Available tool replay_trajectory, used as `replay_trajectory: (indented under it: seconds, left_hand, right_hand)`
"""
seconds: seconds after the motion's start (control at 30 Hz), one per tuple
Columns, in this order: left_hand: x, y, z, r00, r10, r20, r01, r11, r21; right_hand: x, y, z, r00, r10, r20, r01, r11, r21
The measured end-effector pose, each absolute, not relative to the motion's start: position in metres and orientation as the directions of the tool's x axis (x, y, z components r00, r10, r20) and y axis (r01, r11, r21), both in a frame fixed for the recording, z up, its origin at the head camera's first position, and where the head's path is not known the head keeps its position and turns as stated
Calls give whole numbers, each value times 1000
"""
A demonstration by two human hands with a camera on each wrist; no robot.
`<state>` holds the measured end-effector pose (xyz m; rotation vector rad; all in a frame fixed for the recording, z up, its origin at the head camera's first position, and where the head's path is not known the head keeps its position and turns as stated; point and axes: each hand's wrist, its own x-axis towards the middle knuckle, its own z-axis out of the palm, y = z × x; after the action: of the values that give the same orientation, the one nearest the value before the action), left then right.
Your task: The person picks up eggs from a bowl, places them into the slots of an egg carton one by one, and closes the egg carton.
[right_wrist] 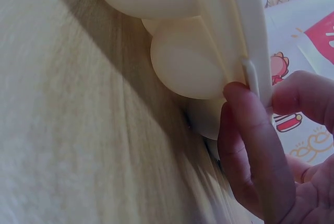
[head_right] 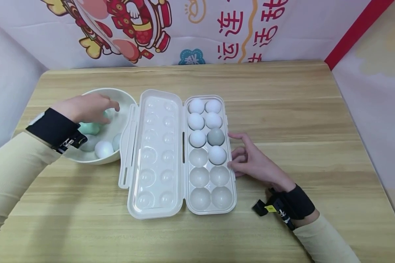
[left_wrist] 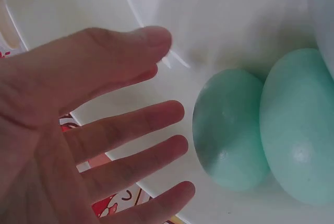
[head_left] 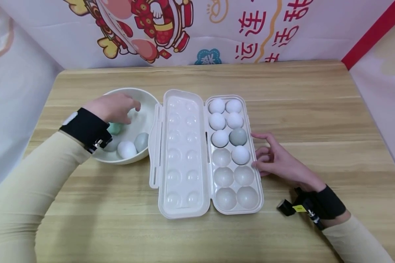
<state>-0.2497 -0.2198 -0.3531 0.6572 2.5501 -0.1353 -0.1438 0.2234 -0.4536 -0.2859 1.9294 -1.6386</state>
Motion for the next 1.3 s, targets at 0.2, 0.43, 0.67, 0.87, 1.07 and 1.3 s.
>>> replay_trajectory:
  seconds: [0.2, 0.43, 0.67, 0.87, 1.07, 1.3]
  left_hand:
    - [-251, -224, -356, -759, 400, -514, 468, 884, -3]
    - [-255, -234, -362, -755, 408, -514, 467, 884, 16]
    - [-254, -232, -362, -763, 418, -493, 480, 878, 3]
    - [-251, -232, -362, -771, 420, -479, 482, 876, -9]
    - [-253, -235, -365, -778, 405, -479, 463, 886, -3]
    - [-256, -233, -365, -744, 433, -509, 488, 873, 28]
  right_hand:
    - [-145, 223, -452, -804, -520, -289, 202, 219, -955]
    - [-146, 223, -450, -799, -527, -288, 180, 247, -952]
    - [-146, 223, -449, -798, -531, -285, 180, 240, -954]
    - [-147, 222, -449, -796, -531, -292, 187, 243, -952]
    - [-147, 222, -449, -794, -536, -285, 180, 239, -954]
    - [-146, 223, -452, -797, -528, -293, 195, 235, -952]
